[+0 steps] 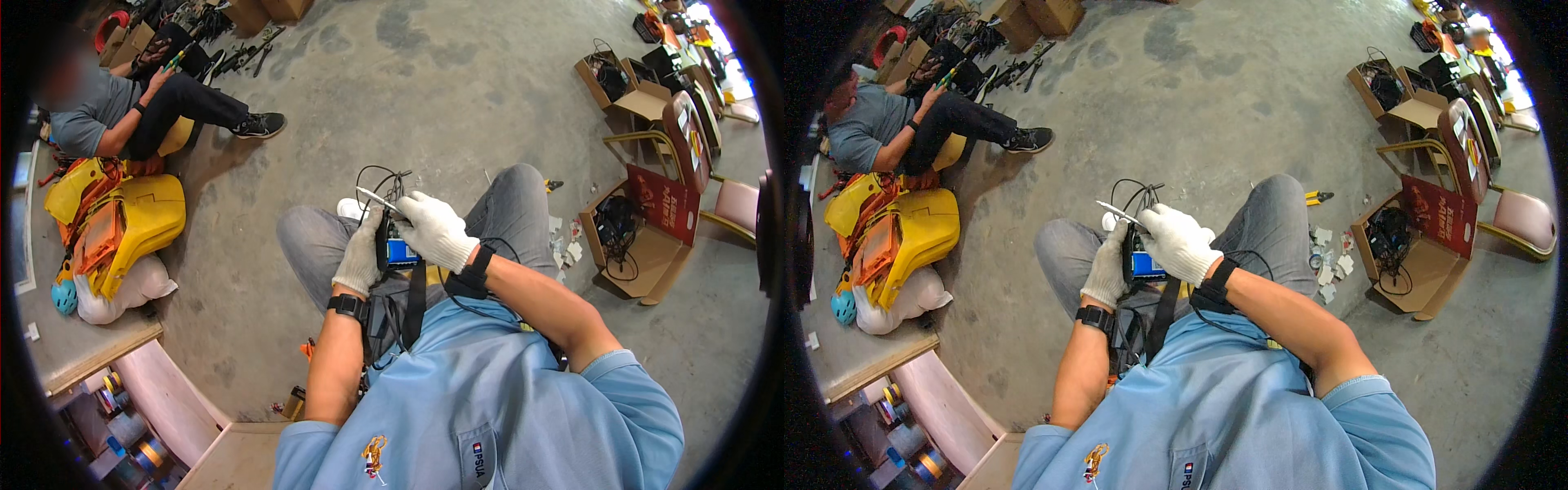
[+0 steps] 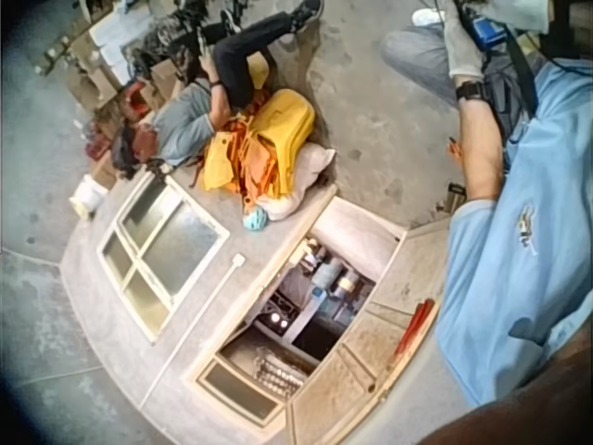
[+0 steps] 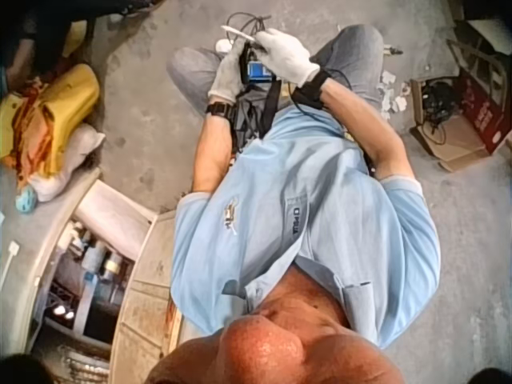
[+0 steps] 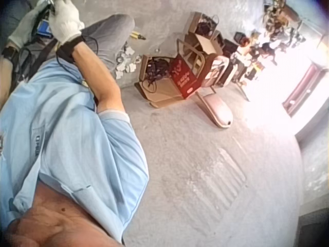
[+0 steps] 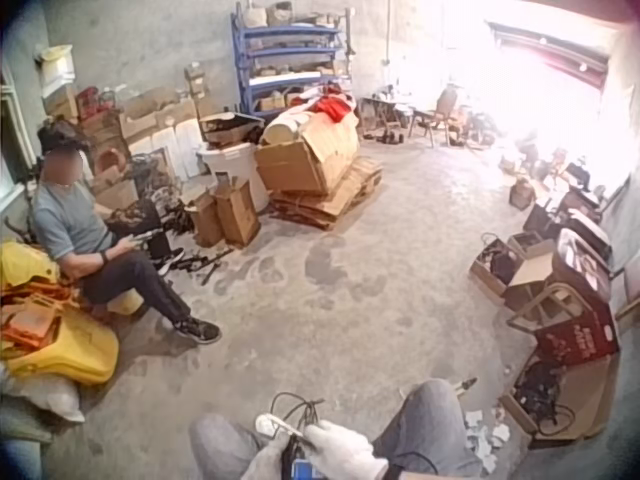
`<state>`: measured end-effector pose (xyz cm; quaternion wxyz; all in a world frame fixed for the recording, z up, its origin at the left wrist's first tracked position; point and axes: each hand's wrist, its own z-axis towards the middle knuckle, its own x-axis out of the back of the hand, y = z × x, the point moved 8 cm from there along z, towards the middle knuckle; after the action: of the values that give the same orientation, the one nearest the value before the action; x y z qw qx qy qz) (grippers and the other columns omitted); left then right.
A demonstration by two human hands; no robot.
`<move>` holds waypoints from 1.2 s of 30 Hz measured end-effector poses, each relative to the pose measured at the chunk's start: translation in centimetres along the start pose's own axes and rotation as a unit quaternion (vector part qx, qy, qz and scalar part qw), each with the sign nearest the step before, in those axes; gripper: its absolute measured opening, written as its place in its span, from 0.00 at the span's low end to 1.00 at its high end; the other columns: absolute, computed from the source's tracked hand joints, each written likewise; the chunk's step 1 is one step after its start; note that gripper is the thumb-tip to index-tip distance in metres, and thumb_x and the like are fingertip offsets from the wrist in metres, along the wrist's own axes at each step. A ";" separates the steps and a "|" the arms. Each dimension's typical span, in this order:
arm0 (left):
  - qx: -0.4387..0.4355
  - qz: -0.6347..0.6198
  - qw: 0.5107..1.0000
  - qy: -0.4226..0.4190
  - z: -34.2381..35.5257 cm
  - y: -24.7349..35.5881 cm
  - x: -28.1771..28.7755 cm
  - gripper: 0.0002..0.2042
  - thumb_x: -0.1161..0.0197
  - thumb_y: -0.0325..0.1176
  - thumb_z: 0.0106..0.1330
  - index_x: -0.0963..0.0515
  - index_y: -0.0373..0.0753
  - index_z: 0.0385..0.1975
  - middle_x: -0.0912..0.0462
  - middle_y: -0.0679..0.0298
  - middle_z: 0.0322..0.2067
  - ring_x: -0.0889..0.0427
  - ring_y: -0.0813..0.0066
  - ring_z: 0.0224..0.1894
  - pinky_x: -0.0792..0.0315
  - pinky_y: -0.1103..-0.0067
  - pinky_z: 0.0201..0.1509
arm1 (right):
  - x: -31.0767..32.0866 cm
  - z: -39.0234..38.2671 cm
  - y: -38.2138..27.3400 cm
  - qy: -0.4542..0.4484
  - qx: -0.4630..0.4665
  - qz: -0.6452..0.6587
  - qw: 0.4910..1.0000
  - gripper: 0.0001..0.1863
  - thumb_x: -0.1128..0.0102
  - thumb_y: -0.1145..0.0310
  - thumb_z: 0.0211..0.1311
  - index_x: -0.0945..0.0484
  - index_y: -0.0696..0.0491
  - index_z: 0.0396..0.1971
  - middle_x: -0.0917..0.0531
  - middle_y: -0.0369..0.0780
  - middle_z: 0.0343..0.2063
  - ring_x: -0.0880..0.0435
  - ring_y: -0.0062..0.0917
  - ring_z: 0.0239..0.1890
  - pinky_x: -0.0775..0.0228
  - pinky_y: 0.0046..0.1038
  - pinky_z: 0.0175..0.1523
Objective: Repairing a handheld electronic device with wires using a screwdriver.
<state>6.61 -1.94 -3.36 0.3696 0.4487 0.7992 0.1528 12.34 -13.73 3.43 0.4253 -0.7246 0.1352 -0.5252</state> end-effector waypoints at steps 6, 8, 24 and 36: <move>0.010 0.008 1.000 -0.013 -0.1 0.1 -0.3 0.22 0.49 0.52 0.80 0.24 0.36 0.53 0.15 0.61 0.41 0.12 0.73 0.37 0.15 0.76 0.39 | 0.0 0.1 0.1 0.011 0.005 -0.013 1.000 0.08 0.38 0.68 0.65 0.22 0.54 0.40 0.20 0.49 0.36 0.17 0.51 0.41 0.25 0.47 0.45; 0.008 0.012 1.000 -0.005 -0.2 0.1 -0.2 0.22 0.49 0.51 0.80 0.24 0.36 0.54 0.15 0.60 0.41 0.12 0.72 0.38 0.15 0.76 0.40 | 0.1 0.1 0.1 0.010 0.012 -0.010 1.000 0.08 0.38 0.67 0.65 0.21 0.55 0.39 0.20 0.49 0.35 0.17 0.51 0.40 0.25 0.47 0.44; 0.027 -0.040 0.997 -0.065 -0.2 -0.2 -1.1 0.24 0.49 0.51 0.80 0.26 0.36 0.61 0.16 0.58 0.49 0.12 0.69 0.46 0.14 0.73 0.45 | 0.7 1.4 0.5 -0.031 -0.003 0.019 0.999 0.11 0.38 0.66 0.61 0.16 0.56 0.39 0.14 0.51 0.36 0.14 0.49 0.42 0.22 0.43 0.47; 0.044 -0.061 0.993 -0.087 0.7 -1.4 -0.5 0.26 0.55 0.54 0.82 0.27 0.37 0.62 0.16 0.57 0.51 0.13 0.66 0.49 0.14 0.70 0.51 | 0.8 1.5 0.4 -0.058 -0.031 0.010 0.998 0.12 0.38 0.64 0.61 0.15 0.56 0.40 0.13 0.50 0.36 0.13 0.48 0.42 0.21 0.43 0.47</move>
<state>6.41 -3.15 -4.43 0.4262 0.4260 0.7961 0.0553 14.04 -13.79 3.54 0.4148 -0.7652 0.1337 -0.4739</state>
